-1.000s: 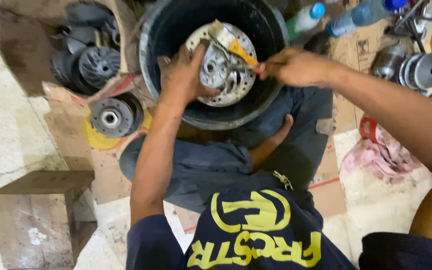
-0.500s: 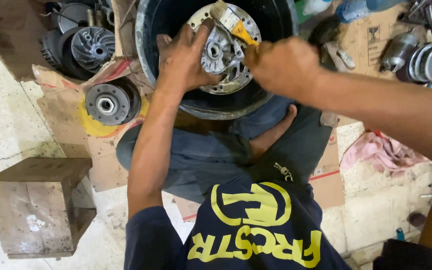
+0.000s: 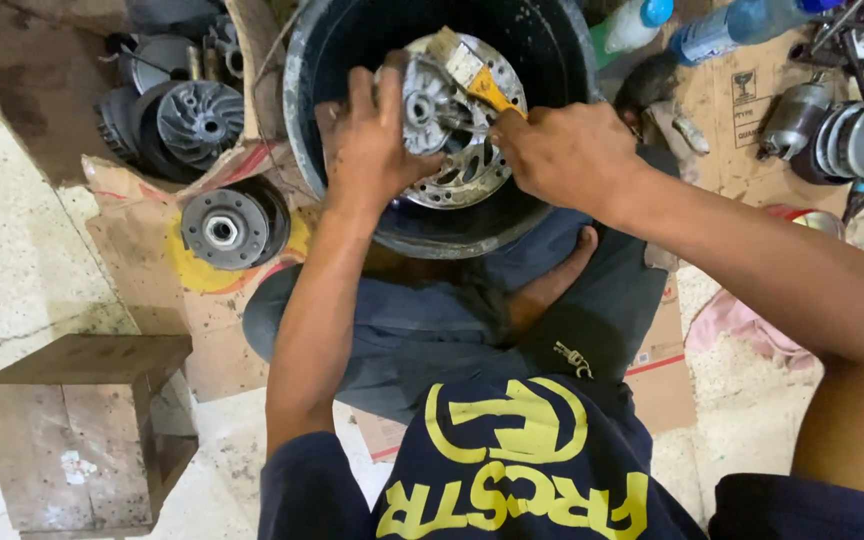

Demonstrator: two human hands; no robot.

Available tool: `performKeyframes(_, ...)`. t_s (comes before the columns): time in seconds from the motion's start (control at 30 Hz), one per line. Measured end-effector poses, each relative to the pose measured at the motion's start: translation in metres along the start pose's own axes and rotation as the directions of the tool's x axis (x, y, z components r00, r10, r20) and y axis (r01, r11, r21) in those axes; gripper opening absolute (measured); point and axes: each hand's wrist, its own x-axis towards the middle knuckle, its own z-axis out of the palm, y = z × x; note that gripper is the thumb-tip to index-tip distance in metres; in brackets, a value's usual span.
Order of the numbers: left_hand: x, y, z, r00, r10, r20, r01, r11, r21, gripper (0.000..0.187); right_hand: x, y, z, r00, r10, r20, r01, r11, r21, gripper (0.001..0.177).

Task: Cleaning a motorcycle brake disc and hub assembly using a brush and cleaning fluid in a bucket

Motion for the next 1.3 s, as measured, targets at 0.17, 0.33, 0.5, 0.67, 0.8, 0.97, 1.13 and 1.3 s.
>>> performKeyframes(0.17,0.008,-0.001,-0.018,0.978,-0.191,0.086,0.208,0.924,-0.321,0.107,0.022,-0.004,0.017,0.943,-0.178,-0.281,0.085,0.946,-0.314,0.024)
performKeyframes(0.33,0.011,-0.004,-0.023,0.977,-0.203,0.073,0.214,0.874,-0.436,0.099,0.039,-0.007,0.026,0.934,-0.210,-0.288,0.112,0.940,-0.322,0.027)
performKeyframes(0.5,0.009,-0.005,-0.018,0.977,-0.202,0.066,0.207,0.839,-0.504,0.089,0.029,-0.020,0.013,0.960,-0.143,-0.242,0.057,0.942,-0.331,0.026)
performKeyframes(0.67,0.011,-0.008,-0.016,0.975,-0.209,0.074,0.217,0.822,-0.527,0.089,0.031,-0.023,-0.003,0.964,-0.104,-0.243,0.026,0.951,-0.307,0.011)
performKeyframes(0.8,0.007,-0.007,-0.016,0.973,-0.208,0.098,0.229,0.839,-0.493,0.084,0.040,-0.012,-0.008,0.999,-0.046,0.007,0.047,0.985,-0.166,0.037)
performKeyframes(0.97,0.011,-0.008,-0.017,0.977,-0.191,0.095,0.213,0.840,-0.500,0.088,0.038,-0.010,-0.001,0.919,-0.150,-0.364,0.047,0.960,-0.277,0.021)
performKeyframes(1.13,0.008,-0.011,-0.005,0.989,-0.149,0.002,0.136,0.897,-0.421,0.087,0.034,-0.008,0.015,0.910,-0.180,-0.372,0.087,0.964,-0.253,0.021)
performKeyframes(1.3,0.006,-0.007,-0.008,0.981,-0.185,0.055,0.190,0.870,-0.454,0.089,0.046,-0.001,0.022,0.945,0.108,0.309,-0.310,0.598,0.739,0.039)
